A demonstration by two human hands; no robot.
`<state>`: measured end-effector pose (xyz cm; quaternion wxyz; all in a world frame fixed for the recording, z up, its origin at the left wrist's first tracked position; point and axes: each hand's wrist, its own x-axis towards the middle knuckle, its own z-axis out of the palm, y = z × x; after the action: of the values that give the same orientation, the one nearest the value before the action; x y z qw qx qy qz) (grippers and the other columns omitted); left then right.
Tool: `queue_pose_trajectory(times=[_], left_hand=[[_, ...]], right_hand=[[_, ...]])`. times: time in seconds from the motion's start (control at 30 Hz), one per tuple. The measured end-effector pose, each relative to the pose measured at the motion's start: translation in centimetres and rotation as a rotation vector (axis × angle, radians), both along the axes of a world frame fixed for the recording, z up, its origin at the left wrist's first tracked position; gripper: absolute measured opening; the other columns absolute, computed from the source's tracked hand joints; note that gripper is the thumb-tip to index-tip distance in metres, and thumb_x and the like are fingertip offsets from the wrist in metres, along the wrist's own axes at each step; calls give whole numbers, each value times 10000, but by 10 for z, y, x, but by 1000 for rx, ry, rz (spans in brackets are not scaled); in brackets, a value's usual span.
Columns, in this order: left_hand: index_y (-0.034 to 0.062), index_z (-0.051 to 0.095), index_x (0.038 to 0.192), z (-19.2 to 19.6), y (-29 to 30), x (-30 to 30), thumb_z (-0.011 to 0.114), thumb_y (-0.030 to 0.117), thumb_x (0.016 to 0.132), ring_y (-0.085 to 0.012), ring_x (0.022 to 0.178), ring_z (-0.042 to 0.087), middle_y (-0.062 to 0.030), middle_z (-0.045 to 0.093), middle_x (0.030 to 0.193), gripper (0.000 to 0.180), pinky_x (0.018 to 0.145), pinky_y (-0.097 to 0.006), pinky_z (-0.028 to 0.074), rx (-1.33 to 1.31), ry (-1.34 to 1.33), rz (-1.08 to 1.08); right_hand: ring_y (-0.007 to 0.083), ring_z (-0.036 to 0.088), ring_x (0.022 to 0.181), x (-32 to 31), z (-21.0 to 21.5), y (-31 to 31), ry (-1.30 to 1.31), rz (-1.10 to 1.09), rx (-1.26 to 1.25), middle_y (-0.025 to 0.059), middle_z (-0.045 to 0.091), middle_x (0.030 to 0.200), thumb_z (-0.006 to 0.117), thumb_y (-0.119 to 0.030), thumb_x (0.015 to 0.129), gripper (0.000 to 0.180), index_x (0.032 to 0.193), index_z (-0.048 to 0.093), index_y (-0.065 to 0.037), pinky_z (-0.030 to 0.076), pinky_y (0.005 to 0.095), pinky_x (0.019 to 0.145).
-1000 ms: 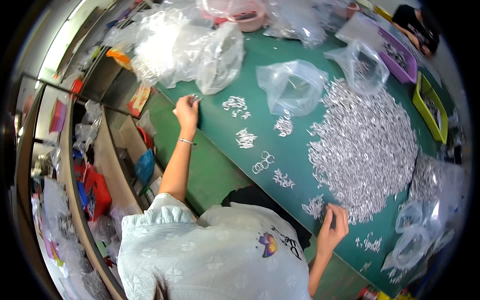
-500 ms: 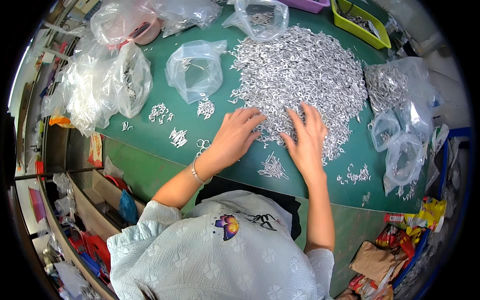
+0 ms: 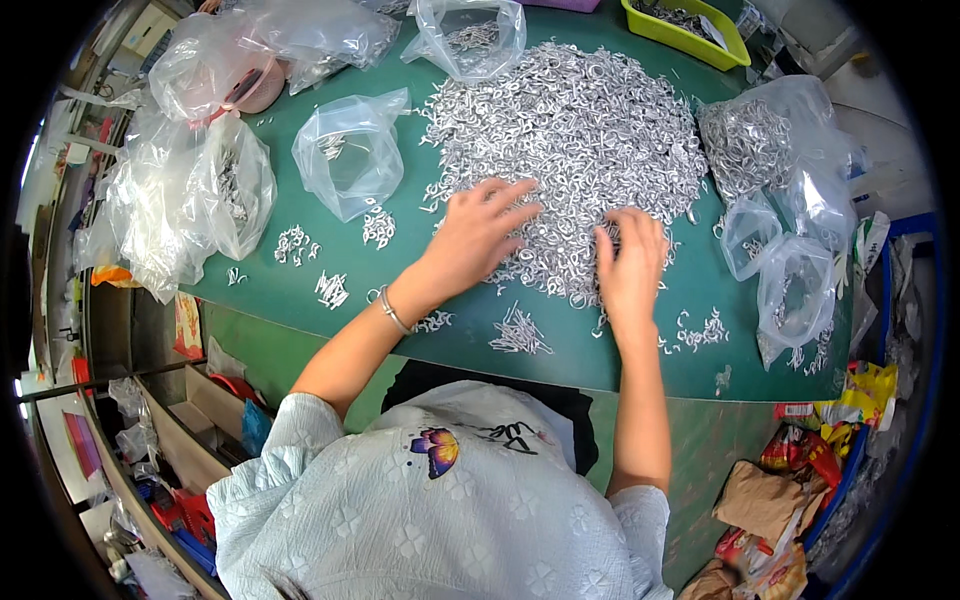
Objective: The person sorts small silver metal parts by hand on a green workbench, picking up individual pieces from a large pile and placing specific ones into small plastic bags.
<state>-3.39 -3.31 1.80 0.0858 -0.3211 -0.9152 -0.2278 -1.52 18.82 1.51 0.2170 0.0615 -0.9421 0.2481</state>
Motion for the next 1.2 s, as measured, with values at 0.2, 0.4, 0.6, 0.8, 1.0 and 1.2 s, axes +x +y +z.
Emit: queue_pose_trajectory(times=[0.2, 0.4, 0.6, 0.8, 1.0, 1.2], left_hand=[[164, 573, 1196, -15, 10, 9, 684, 174, 798, -292, 1259, 423, -33, 484, 1361, 413, 1031, -528, 322, -69, 47, -36], [92, 606, 1095, -19, -21, 22, 623, 21, 790, -316, 1226, 447, -64, 521, 1308, 314, 1035, -535, 316, -56, 73, 139], [67, 624, 1052, -12, -25, 23, 636, 22, 785, -320, 1184, 473, -99, 537, 1249, 271, 980, -450, 351, 115, 56, 200], [84, 603, 1116, -11, 1, 27, 680, 66, 779, -304, 1202, 450, -114, 504, 1262, 346, 1000, -451, 322, 68, 41, 178], [69, 589, 1145, 2, -7, 45, 685, 17, 775, -316, 1182, 470, -141, 502, 1255, 386, 985, -425, 370, 362, -150, 212], [-57, 581, 1072, -2, 7, 64, 564, 79, 952, -70, 757, 579, -47, 640, 883, 182, 697, -229, 501, 890, -1025, 73]], right_hand=[[324, 449, 1215, 14, 1, -11, -172, 275, 80, 103, 535, 1265, 685, -149, 810, 350, 1139, 608, -59, 339, 440, 1002], [287, 489, 1191, 40, 11, 8, -205, 423, 73, 66, 589, 1194, 705, -74, 765, 271, 1032, 655, -71, 353, 412, 987], [279, 553, 993, 24, 6, 15, -81, 170, -126, 70, 629, 1013, 712, -64, 747, 167, 907, 666, -57, 373, 397, 898], [242, 516, 958, 17, 0, -37, -59, 290, 124, 57, 584, 983, 739, -127, 736, 211, 911, 639, -63, 356, 390, 850], [238, 555, 796, 21, 9, -24, 31, 203, -87, 44, 620, 812, 726, -74, 752, 131, 837, 628, -51, 362, 358, 812], [194, 570, 763, 42, 18, -42, -283, 371, -506, 84, 636, 800, 676, -18, 792, 74, 855, 652, 12, 441, 298, 721]])
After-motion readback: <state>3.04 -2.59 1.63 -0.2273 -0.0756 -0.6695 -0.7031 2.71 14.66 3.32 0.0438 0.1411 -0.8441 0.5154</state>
